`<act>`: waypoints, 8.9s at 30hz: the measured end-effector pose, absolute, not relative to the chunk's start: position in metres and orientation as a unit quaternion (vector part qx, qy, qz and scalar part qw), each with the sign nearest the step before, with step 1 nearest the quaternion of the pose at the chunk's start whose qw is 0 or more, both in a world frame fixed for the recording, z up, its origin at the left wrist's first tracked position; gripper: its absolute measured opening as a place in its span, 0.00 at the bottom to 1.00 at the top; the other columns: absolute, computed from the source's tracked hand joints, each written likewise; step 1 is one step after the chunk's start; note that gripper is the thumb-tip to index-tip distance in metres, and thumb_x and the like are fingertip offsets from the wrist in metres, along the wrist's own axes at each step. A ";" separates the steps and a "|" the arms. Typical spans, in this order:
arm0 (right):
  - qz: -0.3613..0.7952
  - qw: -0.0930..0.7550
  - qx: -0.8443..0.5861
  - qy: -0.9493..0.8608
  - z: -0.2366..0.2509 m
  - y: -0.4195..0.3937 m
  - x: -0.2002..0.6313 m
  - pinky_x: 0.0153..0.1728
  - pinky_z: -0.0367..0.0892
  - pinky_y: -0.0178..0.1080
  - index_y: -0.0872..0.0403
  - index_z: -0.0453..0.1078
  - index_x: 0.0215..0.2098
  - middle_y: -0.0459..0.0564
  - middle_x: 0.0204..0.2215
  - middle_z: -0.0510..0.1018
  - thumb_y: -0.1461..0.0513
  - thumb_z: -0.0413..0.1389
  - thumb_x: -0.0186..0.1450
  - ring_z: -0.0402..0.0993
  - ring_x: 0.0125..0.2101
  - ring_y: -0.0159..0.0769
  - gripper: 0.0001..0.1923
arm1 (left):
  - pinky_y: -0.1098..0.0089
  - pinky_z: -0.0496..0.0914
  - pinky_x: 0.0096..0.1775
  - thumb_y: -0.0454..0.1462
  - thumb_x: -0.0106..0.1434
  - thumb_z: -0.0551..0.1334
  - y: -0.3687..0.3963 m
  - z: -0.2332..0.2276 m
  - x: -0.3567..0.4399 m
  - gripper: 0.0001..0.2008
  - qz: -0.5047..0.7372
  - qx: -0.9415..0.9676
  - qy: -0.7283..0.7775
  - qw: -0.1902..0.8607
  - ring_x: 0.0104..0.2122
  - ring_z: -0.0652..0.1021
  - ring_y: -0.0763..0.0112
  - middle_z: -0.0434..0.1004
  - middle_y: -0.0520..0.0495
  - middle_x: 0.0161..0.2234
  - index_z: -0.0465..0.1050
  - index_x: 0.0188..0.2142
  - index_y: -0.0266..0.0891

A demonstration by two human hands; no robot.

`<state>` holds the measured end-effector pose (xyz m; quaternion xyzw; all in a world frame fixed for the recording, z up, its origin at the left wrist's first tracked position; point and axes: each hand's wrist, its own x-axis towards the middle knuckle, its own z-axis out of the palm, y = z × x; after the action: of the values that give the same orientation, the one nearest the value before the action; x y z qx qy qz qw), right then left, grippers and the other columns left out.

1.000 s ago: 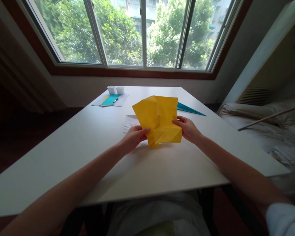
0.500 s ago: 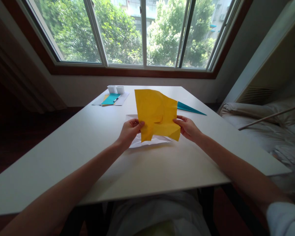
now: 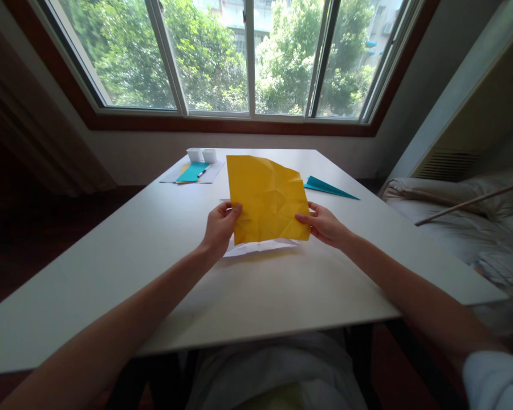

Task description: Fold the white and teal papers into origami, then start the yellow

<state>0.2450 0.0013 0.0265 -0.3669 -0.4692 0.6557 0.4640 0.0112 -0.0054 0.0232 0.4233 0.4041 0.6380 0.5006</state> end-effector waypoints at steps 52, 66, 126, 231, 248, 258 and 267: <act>0.083 0.205 -0.452 -0.864 0.000 0.002 0.237 0.39 0.63 0.37 0.54 0.73 0.39 0.51 0.32 0.76 0.59 0.51 0.62 0.69 0.34 0.35 0.13 | 0.65 0.65 0.41 0.47 0.54 0.56 0.009 0.033 -0.044 0.29 0.032 0.745 0.661 0.081 0.43 0.72 0.54 0.65 0.36 0.48 0.60 0.55 0.40; 0.033 0.166 -0.518 -0.838 0.004 -0.005 0.238 0.39 0.63 0.36 0.53 0.73 0.42 0.51 0.38 0.76 0.55 0.49 0.62 0.70 0.38 0.37 0.16 | 0.72 0.69 0.26 0.46 0.53 0.60 0.012 0.039 -0.046 0.32 0.086 0.686 0.670 0.270 0.32 0.76 0.64 0.69 0.39 0.46 0.55 0.56 0.40; 0.229 0.267 -0.632 -0.690 0.030 0.095 0.300 0.31 0.67 0.33 0.55 0.68 0.46 0.53 0.38 0.77 0.56 0.49 0.63 0.73 0.33 0.32 0.17 | 0.59 0.59 0.50 0.52 0.62 0.46 0.005 0.029 -0.022 0.25 0.097 0.852 0.512 0.037 0.51 0.66 0.56 0.65 0.39 0.52 0.68 0.48 0.40; 0.612 0.516 -0.283 -0.528 0.016 -0.034 0.203 0.36 0.72 0.44 0.50 0.66 0.40 0.44 0.33 0.76 0.56 0.59 0.52 0.74 0.33 0.36 0.17 | 0.70 0.72 0.28 0.44 0.60 0.56 -0.034 0.023 0.035 0.17 0.472 0.650 0.392 0.449 0.28 0.77 0.68 0.76 0.48 0.29 0.65 0.46 0.38; 0.637 0.454 -0.258 -0.568 0.023 -0.035 0.210 0.34 0.72 0.42 0.48 0.67 0.42 0.46 0.39 0.75 0.55 0.58 0.55 0.73 0.37 0.37 0.17 | 0.69 0.71 0.29 0.43 0.48 0.68 -0.024 0.026 0.026 0.17 0.438 0.575 0.405 0.559 0.25 0.77 0.69 0.76 0.47 0.25 0.68 0.33 0.34; 0.381 0.571 -0.414 -0.598 0.027 -0.012 0.232 0.31 0.73 0.42 0.54 0.70 0.34 0.47 0.28 0.76 0.53 0.60 0.52 0.73 0.28 0.35 0.16 | 0.72 0.70 0.28 0.41 0.43 0.70 -0.007 0.031 0.005 0.21 0.551 0.493 0.492 0.460 0.24 0.77 0.71 0.73 0.52 0.23 0.63 0.33 0.37; 0.432 0.587 -0.447 -0.519 0.021 -0.003 0.242 0.31 0.73 0.41 0.51 0.38 0.61 0.39 0.21 0.73 0.54 0.63 0.48 0.74 0.26 0.35 0.51 | 0.78 0.63 0.21 0.37 0.49 0.61 -0.001 0.049 -0.013 0.17 0.566 0.564 0.496 0.339 0.23 0.73 0.74 0.65 0.56 0.23 0.66 0.41 0.41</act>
<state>0.2415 -0.0035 0.0207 -0.4470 -0.5185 0.4323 0.5869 -0.0132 -0.0014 0.0485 0.5645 0.4963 0.5660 0.3387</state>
